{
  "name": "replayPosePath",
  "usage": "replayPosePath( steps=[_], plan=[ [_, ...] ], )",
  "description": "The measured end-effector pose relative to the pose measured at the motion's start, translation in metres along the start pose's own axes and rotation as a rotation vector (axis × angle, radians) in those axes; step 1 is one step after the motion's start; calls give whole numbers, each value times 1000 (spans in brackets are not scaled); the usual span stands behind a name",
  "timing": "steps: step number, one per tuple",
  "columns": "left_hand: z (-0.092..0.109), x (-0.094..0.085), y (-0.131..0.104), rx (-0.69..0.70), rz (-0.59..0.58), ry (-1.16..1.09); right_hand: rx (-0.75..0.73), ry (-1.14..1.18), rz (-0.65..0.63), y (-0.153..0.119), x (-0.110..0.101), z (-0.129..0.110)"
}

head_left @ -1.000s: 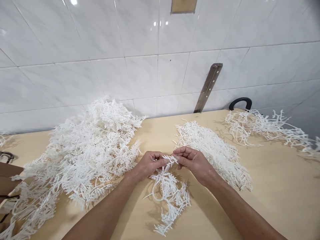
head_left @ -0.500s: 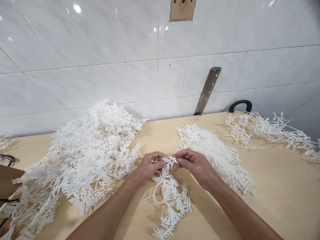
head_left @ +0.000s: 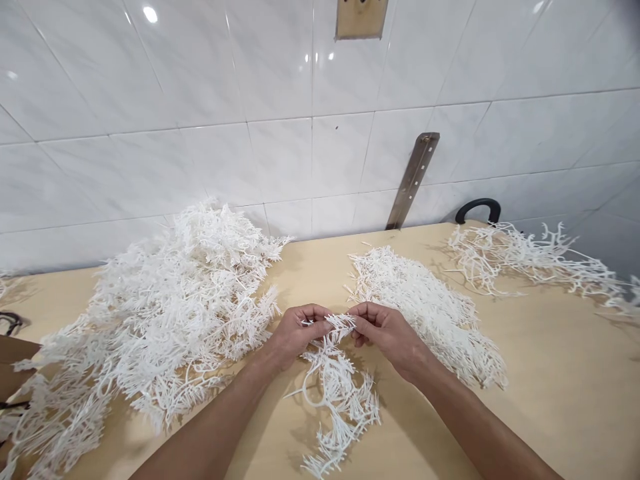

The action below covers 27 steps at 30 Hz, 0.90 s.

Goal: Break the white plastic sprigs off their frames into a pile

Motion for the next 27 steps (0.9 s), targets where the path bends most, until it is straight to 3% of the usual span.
replayPosePath(
  steps=[4,11,17,27],
  plan=[
    [3,5,0,72,-39,91,-81,-114,67,0,-2,-1],
    [9,12,-2,71,11,183,-283,-464,272,-8,-10,-12],
    [4,15,-1,14,-110,114,-298,-354,259,-12,-7,-14],
    [-3,8,3,-11,-45,34,-221,-283,266,-6,-2,1]
  ],
)
Point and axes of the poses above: each hand's wrist, its own y-axis towards the middle knuckle, its own x-axis out of the palm, z = x × y, the point moved 6 cm from there along y, towards the middle knuckle, and after that the axes turned 6 degrees about x, right-handed, at the moved point
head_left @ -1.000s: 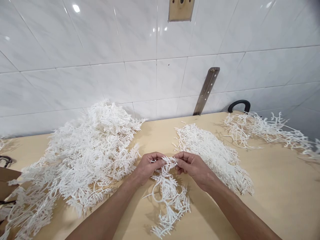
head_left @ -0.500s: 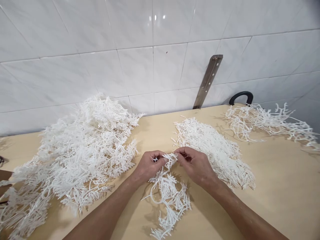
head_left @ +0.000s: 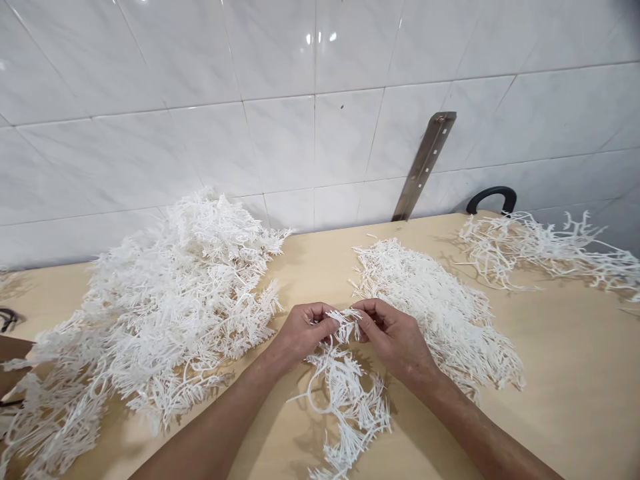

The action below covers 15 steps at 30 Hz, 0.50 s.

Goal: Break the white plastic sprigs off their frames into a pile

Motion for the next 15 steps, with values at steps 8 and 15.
replayPosePath(
  steps=[8,15],
  plan=[
    [11,8,-3,15,-87,-20,8,-8,16,1,5,4],
    [12,6,-1,13,-38,9,-7,50,8,-2,8,0]
  ],
)
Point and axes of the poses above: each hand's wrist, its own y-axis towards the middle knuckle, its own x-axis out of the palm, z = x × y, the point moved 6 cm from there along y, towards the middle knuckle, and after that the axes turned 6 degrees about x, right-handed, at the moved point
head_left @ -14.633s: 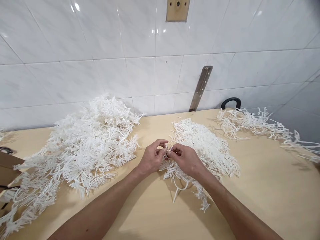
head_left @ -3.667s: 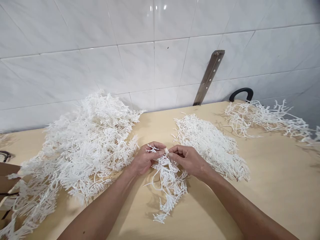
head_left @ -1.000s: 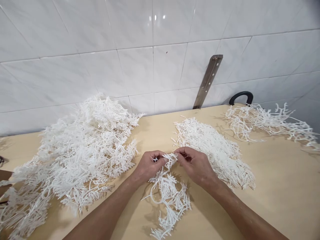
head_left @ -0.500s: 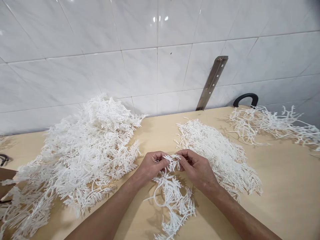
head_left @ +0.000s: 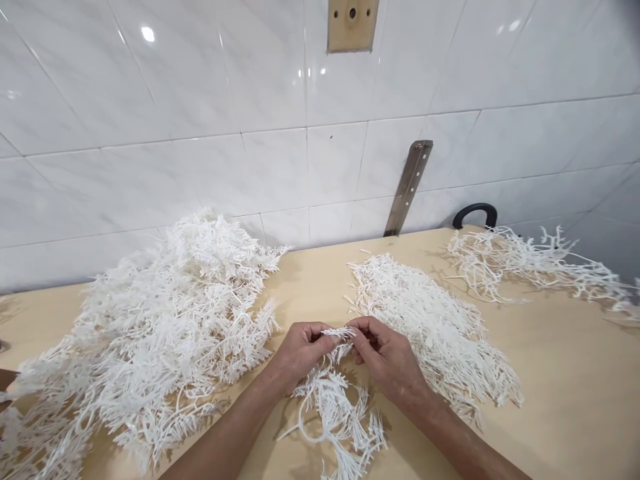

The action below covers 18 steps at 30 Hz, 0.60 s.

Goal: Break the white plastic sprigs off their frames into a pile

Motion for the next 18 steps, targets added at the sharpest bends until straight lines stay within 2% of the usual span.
replayPosePath(
  steps=[5,9,12,18],
  plan=[
    [1,-5,1,55,137,85,14,-69,15,0,-1,-2],
    [1,-8,1,152,272,208,4,-156,70,-1,-3,-4],
    [1,-5,0,185,285,254,-49,-209,82,-1,-3,-6],
    [5,-1,-3,178,236,258,-229,-331,129,-2,-6,-15]
  ],
)
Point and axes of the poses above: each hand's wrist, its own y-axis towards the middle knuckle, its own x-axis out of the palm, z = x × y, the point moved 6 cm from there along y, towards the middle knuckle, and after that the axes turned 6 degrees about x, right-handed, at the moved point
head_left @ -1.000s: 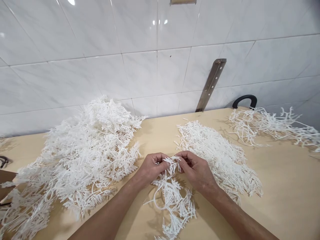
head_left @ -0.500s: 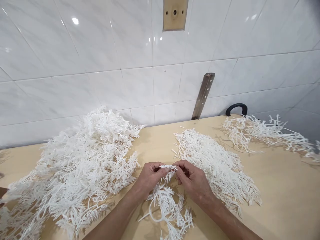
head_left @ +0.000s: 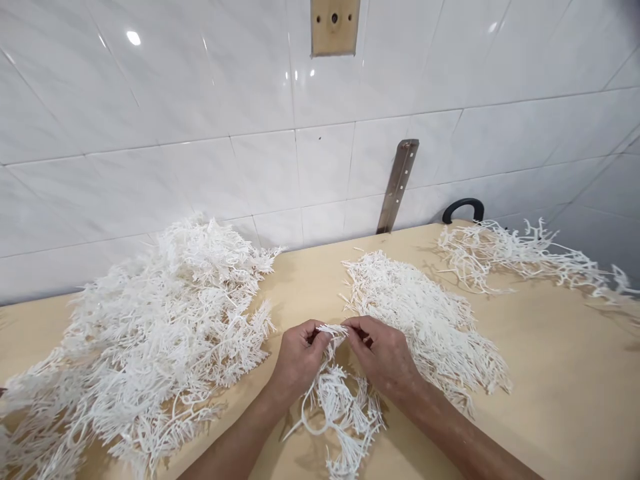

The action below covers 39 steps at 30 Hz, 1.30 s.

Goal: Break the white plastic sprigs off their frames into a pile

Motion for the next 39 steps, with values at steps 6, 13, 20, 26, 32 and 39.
replayPosePath(
  steps=[6,13,20,26,32,39],
  plan=[
    [-3,1,0,26,-16,50,-156,-126,18,0,0,-11],
    [-2,0,-6,132,10,124,-7,-150,227,9,-17,3],
    [1,0,-5,336,62,184,-48,-149,344,12,-46,-1],
    [0,2,-4,325,43,213,131,4,-154,12,-21,0],
    [2,4,-4,324,14,241,158,23,-245,9,-8,6],
    [0,3,-3,310,23,287,-62,-71,-81,4,-13,-13]
  ],
)
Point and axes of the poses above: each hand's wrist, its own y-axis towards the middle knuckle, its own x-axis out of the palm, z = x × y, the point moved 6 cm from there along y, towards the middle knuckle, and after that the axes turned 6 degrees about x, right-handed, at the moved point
